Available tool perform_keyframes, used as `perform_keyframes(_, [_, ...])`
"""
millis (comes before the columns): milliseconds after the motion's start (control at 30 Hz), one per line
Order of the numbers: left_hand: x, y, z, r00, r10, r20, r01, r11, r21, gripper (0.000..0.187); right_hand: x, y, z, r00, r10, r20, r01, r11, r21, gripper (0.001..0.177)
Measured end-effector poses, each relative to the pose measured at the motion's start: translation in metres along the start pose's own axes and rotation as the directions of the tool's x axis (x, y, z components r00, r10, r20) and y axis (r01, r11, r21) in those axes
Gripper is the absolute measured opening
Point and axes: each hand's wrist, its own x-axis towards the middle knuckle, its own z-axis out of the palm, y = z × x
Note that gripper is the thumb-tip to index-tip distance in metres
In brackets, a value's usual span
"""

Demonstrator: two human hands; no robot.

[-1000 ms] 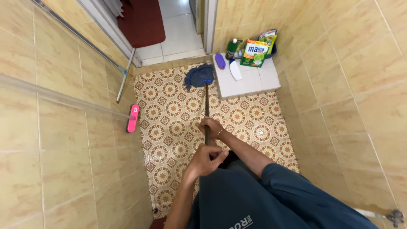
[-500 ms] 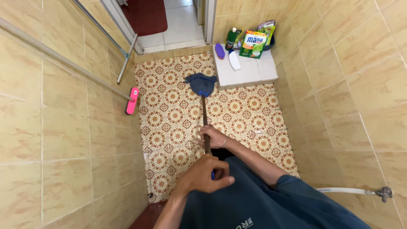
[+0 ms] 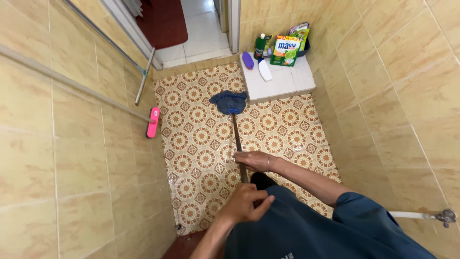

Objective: The person mops the tiled bathroom floor using a mop, frequently moving it across different sections of the floor and around objects like a water tank and cleaning supplies.

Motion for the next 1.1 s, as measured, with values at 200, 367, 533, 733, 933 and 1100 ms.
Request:
perform_keyframes(200, [0.021, -0.028, -0.002, 0.999, -0.035, -0.017, 0.034, 0.998, -0.056, 0.028, 0.01, 0.036, 0.0, 0.992, -0.028, -0.127, 0.028, 1.0, -0.006, 0.048])
perform_keyframes(367, [0.051, -0.061, -0.011, 0.998, -0.057, -0.041, 0.058, 0.998, 0.021, 0.031, 0.024, 0.077, -0.01, 0.988, 0.136, -0.074, -0.128, 0.986, 0.105, 0.064])
perform_keyframes(533, [0.101, -0.084, -0.029, 0.98, -0.186, -0.069, 0.18, 0.98, -0.082, 0.032, 0.054, 0.123, -0.026, 0.964, 0.169, -0.207, -0.162, 0.986, 0.048, 0.048])
perform_keyframes(733, [0.168, -0.096, -0.036, 0.977, -0.21, -0.026, 0.208, 0.976, -0.069, 0.034, 0.06, 0.158, -0.094, 0.962, 0.243, -0.122, -0.237, 0.97, 0.063, 0.029])
perform_keyframes(933, [0.183, -0.098, -0.03, 0.961, -0.244, -0.13, 0.22, 0.959, -0.177, 0.029, 0.072, 0.167, -0.111, 0.961, 0.262, -0.086, -0.264, 0.964, -0.018, 0.023])
perform_keyframes(1100, [0.158, -0.12, -0.029, 0.972, -0.174, -0.158, 0.145, 0.973, -0.178, 0.031, 0.082, 0.162, -0.098, 0.957, 0.286, -0.038, -0.287, 0.958, -0.02, 0.033])
